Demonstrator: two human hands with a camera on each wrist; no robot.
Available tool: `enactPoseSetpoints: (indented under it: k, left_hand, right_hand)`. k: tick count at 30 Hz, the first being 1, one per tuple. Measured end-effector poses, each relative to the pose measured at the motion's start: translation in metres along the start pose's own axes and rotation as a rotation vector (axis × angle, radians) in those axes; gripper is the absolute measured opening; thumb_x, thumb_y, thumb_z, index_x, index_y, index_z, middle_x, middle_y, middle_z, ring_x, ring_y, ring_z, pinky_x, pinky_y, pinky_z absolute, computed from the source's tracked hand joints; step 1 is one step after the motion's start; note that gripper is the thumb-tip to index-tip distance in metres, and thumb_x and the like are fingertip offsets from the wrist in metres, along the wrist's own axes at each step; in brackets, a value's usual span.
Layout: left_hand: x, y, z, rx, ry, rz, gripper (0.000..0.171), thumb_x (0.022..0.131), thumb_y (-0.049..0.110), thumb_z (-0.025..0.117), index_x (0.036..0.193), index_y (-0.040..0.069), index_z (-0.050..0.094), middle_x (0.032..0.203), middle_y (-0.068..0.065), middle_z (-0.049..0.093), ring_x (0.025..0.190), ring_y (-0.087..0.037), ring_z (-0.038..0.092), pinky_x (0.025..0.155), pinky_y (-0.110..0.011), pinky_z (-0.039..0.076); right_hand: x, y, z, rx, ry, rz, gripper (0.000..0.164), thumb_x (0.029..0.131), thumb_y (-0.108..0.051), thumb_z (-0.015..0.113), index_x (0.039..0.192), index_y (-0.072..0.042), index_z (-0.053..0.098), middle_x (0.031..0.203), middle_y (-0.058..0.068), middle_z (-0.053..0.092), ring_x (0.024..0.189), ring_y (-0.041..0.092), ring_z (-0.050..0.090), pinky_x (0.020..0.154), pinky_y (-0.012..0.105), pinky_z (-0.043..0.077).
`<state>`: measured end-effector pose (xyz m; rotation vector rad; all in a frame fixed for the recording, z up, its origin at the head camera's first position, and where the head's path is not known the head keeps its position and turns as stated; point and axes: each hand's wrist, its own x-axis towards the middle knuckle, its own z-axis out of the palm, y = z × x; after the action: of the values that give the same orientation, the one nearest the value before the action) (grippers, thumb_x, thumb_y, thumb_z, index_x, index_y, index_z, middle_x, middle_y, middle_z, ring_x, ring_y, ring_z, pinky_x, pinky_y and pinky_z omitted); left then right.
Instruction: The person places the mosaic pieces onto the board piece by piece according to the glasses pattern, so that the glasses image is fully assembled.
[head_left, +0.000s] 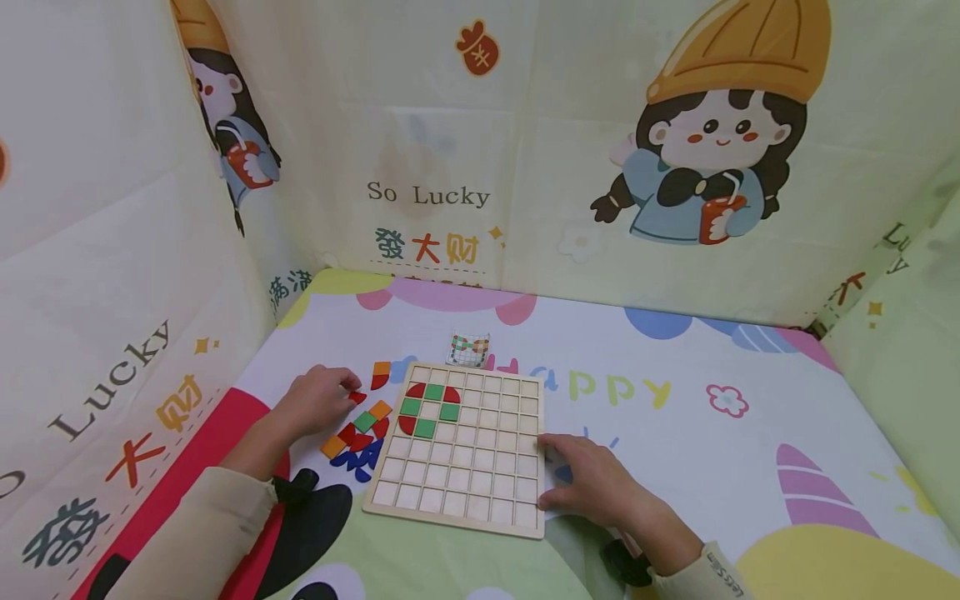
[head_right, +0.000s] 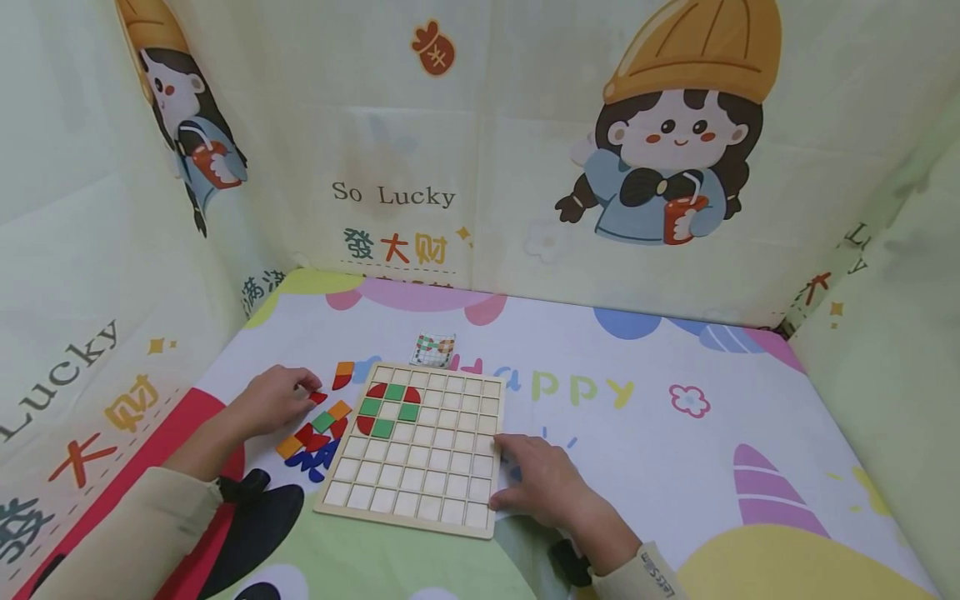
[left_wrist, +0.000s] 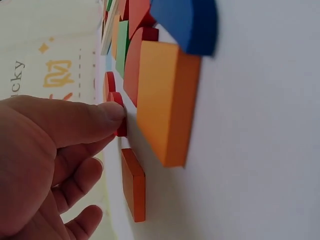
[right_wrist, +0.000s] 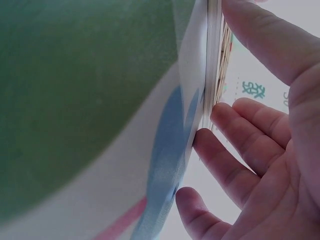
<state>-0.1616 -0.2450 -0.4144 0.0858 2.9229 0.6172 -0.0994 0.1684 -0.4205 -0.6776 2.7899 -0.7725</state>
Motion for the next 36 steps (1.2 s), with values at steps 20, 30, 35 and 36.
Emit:
enactPoseSetpoints:
  k: [20,30,35,36]
  left_hand:
    - [-0.007,0.028,-0.004,-0.006,0.089,0.048,0.036,0.081,0.017,0.082,0.112,0.003,0.069,0.105,-0.016,0.062,0.102,-0.033,0.055,0.063,-0.035,0.058]
    - [-0.013,0.077,0.013,0.014,0.052,0.248,0.02,0.085,0.017,0.079,0.1,0.006,0.072,0.095,-0.004,0.069,0.093,-0.024,0.057,0.075,-0.036,0.054]
    - [-0.012,0.09,0.03,0.029,0.032,0.294,0.017,0.084,0.018,0.08,0.097,0.01,0.072,0.092,0.002,0.069,0.094,-0.021,0.057,0.078,-0.036,0.052]
    - [-0.012,0.091,0.032,0.033,0.031,0.303,0.016,0.084,0.018,0.08,0.096,0.011,0.073,0.091,0.003,0.068,0.094,-0.021,0.056,0.077,-0.035,0.052]
  right_hand:
    - [-0.002,0.0,0.0,0.019,-0.009,0.013,0.076,0.071,-0.036,0.09,0.133,-0.005,0.059,0.132,0.01,0.061,0.124,0.035,0.054,0.102,0.055,0.041]
    - [-0.001,-0.001,-0.001,0.024,-0.008,0.022,0.075,0.071,-0.035,0.091,0.133,-0.006,0.059,0.132,0.01,0.061,0.124,0.035,0.054,0.103,0.055,0.041]
    - [-0.001,-0.001,0.0,0.024,-0.008,0.023,0.075,0.071,-0.034,0.091,0.133,-0.006,0.059,0.132,0.009,0.062,0.124,0.034,0.054,0.102,0.055,0.041]
    - [-0.001,-0.001,0.0,0.024,-0.009,0.024,0.075,0.071,-0.034,0.091,0.133,-0.006,0.059,0.132,0.009,0.062,0.124,0.034,0.054,0.102,0.054,0.041]
